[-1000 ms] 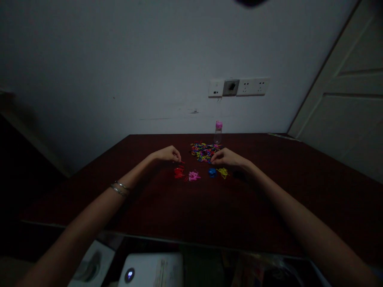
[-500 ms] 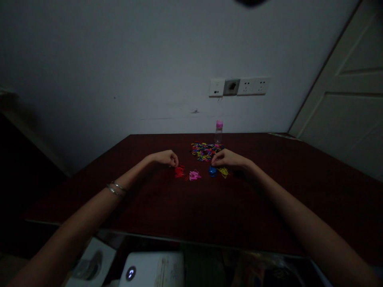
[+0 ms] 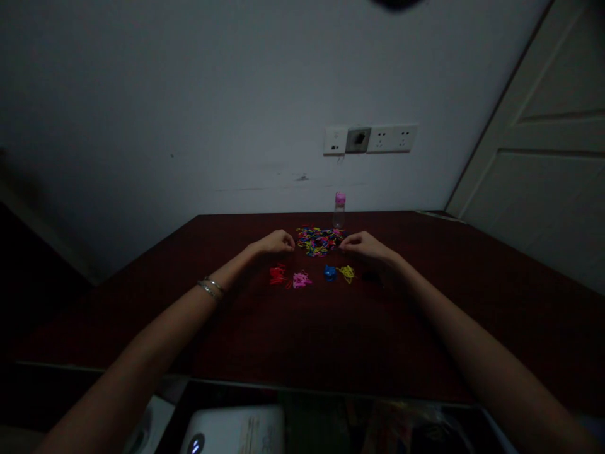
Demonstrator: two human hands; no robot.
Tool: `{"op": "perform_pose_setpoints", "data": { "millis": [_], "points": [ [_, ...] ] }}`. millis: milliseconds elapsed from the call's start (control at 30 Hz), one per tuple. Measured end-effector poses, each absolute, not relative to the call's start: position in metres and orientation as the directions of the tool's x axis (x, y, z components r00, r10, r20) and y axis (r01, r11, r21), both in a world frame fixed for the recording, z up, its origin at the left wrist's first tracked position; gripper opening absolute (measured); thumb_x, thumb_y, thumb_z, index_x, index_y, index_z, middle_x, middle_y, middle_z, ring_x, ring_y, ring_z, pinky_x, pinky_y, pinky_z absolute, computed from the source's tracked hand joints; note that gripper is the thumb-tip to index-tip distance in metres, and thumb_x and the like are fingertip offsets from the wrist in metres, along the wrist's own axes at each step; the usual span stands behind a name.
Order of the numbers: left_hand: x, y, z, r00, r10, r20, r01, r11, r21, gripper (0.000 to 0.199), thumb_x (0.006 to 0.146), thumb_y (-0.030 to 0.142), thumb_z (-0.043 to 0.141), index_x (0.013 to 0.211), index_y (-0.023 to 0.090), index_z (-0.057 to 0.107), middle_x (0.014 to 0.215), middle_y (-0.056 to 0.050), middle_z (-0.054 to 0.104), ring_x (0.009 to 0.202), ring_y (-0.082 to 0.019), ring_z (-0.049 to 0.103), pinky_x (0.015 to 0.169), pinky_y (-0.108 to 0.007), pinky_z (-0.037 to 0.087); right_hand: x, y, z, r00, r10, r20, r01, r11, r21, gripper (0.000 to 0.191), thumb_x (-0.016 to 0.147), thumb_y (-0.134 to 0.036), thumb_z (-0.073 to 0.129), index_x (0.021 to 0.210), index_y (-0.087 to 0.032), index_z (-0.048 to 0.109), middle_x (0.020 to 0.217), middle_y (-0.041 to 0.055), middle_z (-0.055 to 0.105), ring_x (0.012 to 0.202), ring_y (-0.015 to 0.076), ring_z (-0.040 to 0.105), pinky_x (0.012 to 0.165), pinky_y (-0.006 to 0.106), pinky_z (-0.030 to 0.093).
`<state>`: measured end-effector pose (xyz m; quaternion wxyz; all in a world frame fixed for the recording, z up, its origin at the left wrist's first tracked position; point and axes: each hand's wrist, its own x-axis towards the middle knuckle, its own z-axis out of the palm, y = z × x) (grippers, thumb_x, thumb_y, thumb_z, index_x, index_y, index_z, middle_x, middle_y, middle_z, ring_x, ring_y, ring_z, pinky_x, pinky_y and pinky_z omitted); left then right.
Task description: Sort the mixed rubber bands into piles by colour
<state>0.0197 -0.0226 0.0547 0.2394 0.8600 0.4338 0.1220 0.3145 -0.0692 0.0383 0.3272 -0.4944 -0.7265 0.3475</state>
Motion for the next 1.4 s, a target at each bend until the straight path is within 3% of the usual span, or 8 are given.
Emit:
{"op": "perform_pose_setpoints", "data": {
  "millis": [267, 733, 933, 1167, 1400],
  "points": [
    [0.056, -0.026, 0.042, 0.671, 0.738, 0.076, 0.632, -0.622, 0.462, 0.023, 0.064, 0.022, 0.058, 0.083, 0.011, 0.066, 0.061, 0.000, 0.056, 0.054, -0.008, 0.045, 0.053, -0.020, 0.032, 0.323, -0.062, 0.031, -0.229, 0.966, 0.122, 0.474, 0.220, -0.853, 0.017, 0.063, -0.026, 0.060, 0.071, -0.012, 0.067, 0.071, 0.0080, 0.066, 0.061, 0.0146, 0.057, 0.057, 0.024, 0.044],
    [0.066, -0.032, 0.044, 0.674, 0.729, 0.118, 0.626, -0.649, 0.434, 0.015, 0.066, 0.017, 0.053, 0.070, 0.011, 0.066, 0.059, 0.001, 0.056, 0.054, -0.007, 0.045, 0.054, -0.019, 0.033, 0.327, -0.057, 0.025, -0.216, 0.970, 0.108, 0.459, 0.198, -0.866, 0.016, 0.066, -0.024, 0.060, 0.074, -0.011, 0.065, 0.070, 0.0061, 0.065, 0.058, 0.0111, 0.055, 0.053, 0.021, 0.043],
    [0.064, -0.025, 0.050, 0.639, 0.751, 0.165, 0.589, -0.616, 0.524, 0.016, 0.065, 0.019, 0.054, 0.070, 0.011, 0.067, 0.060, -0.001, 0.057, 0.056, -0.008, 0.045, 0.054, -0.020, 0.033, 0.328, -0.057, 0.025, -0.201, 0.975, 0.096, 0.468, 0.182, -0.865, 0.017, 0.066, -0.025, 0.059, 0.075, -0.011, 0.066, 0.071, 0.0072, 0.066, 0.058, 0.0117, 0.055, 0.052, 0.022, 0.043],
    [0.071, -0.016, 0.065, 0.648, 0.760, 0.048, 0.518, -0.486, 0.703, 0.021, 0.064, 0.019, 0.055, 0.076, 0.009, 0.068, 0.052, -0.001, 0.053, 0.047, -0.007, 0.040, 0.049, -0.021, 0.030, 0.328, -0.060, 0.027, -0.192, 0.976, 0.106, 0.484, 0.188, -0.855, 0.023, 0.066, -0.029, 0.058, 0.077, -0.010, 0.066, 0.072, 0.0086, 0.065, 0.056, 0.0119, 0.054, 0.050, 0.022, 0.041],
    [0.084, -0.029, 0.067, 0.708, 0.706, 0.003, 0.473, -0.478, 0.740, 0.021, 0.065, 0.024, 0.059, 0.076, 0.009, 0.069, 0.052, -0.001, 0.053, 0.047, -0.006, 0.038, 0.047, -0.022, 0.027, 0.332, -0.058, 0.022, -0.201, 0.971, 0.132, 0.453, 0.211, -0.866, 0.025, 0.066, -0.030, 0.059, 0.078, -0.010, 0.065, 0.070, 0.0081, 0.065, 0.058, 0.0120, 0.055, 0.053, 0.023, 0.042]
  ]
}}
